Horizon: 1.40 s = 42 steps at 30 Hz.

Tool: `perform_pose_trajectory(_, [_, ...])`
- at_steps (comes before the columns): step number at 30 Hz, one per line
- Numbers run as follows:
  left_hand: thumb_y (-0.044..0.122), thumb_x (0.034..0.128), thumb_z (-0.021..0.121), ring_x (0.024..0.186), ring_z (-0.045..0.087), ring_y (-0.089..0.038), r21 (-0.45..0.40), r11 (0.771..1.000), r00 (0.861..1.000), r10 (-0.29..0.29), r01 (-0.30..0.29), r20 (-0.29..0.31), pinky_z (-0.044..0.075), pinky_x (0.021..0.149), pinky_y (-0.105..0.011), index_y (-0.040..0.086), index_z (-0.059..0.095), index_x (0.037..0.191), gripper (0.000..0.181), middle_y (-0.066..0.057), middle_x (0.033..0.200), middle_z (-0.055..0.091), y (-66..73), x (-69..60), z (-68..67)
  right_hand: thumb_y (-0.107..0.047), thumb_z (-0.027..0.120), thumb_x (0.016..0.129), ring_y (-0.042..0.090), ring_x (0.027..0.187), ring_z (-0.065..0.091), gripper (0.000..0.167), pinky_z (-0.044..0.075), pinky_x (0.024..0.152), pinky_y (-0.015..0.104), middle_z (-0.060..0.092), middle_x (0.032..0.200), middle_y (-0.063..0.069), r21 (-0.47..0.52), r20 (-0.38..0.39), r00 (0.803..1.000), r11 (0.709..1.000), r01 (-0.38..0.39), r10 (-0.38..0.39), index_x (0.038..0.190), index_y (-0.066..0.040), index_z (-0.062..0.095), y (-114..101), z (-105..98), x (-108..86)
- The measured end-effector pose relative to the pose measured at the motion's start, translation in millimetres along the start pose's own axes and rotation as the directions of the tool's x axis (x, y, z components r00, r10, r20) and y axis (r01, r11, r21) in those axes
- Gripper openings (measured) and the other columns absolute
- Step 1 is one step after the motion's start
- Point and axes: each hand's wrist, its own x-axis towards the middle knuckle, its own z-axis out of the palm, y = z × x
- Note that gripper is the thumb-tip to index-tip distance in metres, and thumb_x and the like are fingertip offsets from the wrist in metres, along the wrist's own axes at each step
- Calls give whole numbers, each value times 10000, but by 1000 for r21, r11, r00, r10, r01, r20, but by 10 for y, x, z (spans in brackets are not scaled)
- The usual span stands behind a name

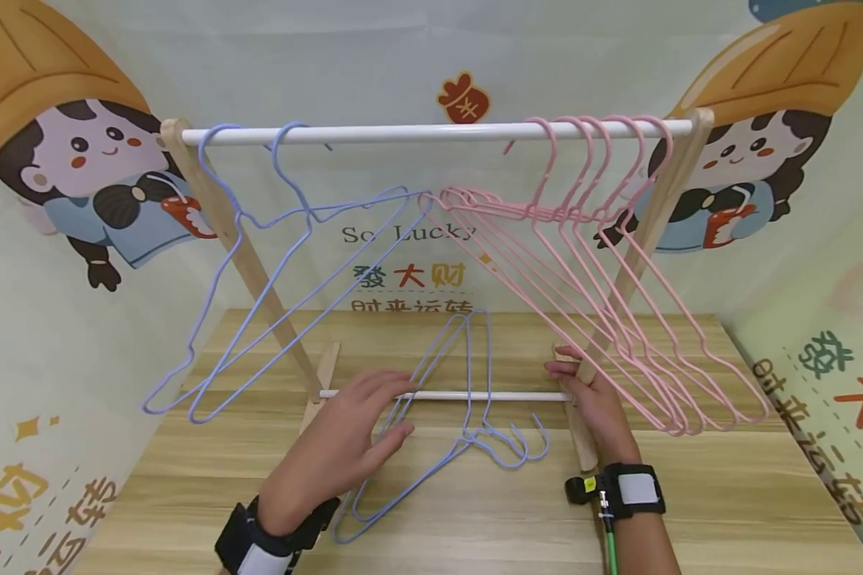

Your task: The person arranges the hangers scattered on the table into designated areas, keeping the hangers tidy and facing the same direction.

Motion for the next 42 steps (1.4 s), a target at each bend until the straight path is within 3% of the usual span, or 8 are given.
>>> perform_pose_trajectory(3, [93, 945, 866, 1346, 606, -418, 17, 996, 994, -88, 87, 62, 517, 1113, -524, -4, 689, 1375, 475, -229, 1402, 681, -66, 17, 193, 72, 499, 1122, 52, 1141, 730, 428, 522, 1002, 180, 773, 1257, 107, 14, 0, 1000, 1000, 5, -5, 1526, 191, 428, 9, 8, -13])
perform_pose_trajectory(6, [143, 939, 894, 1363, 574, -491, 61, 980, 969, -198, 191, 149, 526, 1090, -568, 8, 636, 1456, 594, -307, 1480, 600, -91, 21, 366, 80, 497, 1119, 55, 1136, 733, 424, 529, 999, 185, 775, 1248, 86, 19, -2, 1000, 1000, 11, -11, 1521, 197, 429, 15, 10, -23])
perform_pose_trajectory(12, [287, 840, 992, 1385, 499, -625, 164, 901, 840, -433, 401, 327, 568, 953, -675, 36, 515, 1587, 921, -462, 1594, 374, -58, -41, 619, 68, 499, 1123, 56, 1148, 729, 428, 522, 1004, 180, 768, 1268, 119, 12, 0, 1000, 1000, 3, -3, 1531, 182, 436, 5, 8, -22])
perform_pose_trajectory(15, [290, 775, 1031, 1361, 502, -659, 203, 871, 807, -490, 446, 329, 578, 904, -692, 34, 530, 1570, 973, -504, 1579, 352, -30, -64, 700, 61, 496, 1126, 55, 1151, 727, 429, 518, 1002, 175, 754, 1298, 183, 1, 2, 1000, 1000, -3, 3, 1539, 168, 444, -5, 6, -12])
perform_pose_trajectory(21, [331, 677, 1071, 1143, 639, -584, 292, 850, 816, -513, 438, 267, 615, 743, -608, 11, 572, 1456, 979, -510, 1464, 436, 32, -79, 812, 78, 467, 1124, 68, 1132, 733, 426, 524, 993, 178, 723, 1318, 275, -4, 5, 1000, 1000, 3, -3, 1538, 174, 439, -7, 5, 6])
perform_pose_trajectory(28, [274, 694, 1017, 987, 671, -462, 374, 834, 841, -501, 406, 206, 600, 617, -521, 23, 596, 1396, 856, -445, 1348, 524, 46, -125, 913, 74, 473, 1124, 78, 1128, 740, 425, 525, 993, 182, 762, 1277, 174, 13, 11, 1000, 1000, 14, -14, 1532, 186, 437, -20, 20, 3])
perform_pose_trajectory(35, [180, 701, 977, 924, 634, -409, 327, 845, 841, -500, 423, 207, 584, 591, -512, 4, 584, 1380, 804, -352, 1211, 563, 36, -123, 923, 86, 471, 1120, 82, 1125, 741, 419, 528, 989, 186, 770, 1257, 141, 24, 14, 1000, 1000, 17, -18, 1521, 200, 432, -8, 22, -1])
perform_pose_trajectory(42, [130, 731, 948, 950, 608, -413, 229, 861, 824, -504, 454, 258, 581, 620, -498, -6, 560, 1286, 691, -277, 1112, 563, -11, -114, 897, 75, 472, 1126, 74, 1132, 735, 425, 520, 990, 175, 755, 1284, 186, 5, 12, 1000, 1000, 3, -3, 1533, 189, 429, 10, 4, -10])
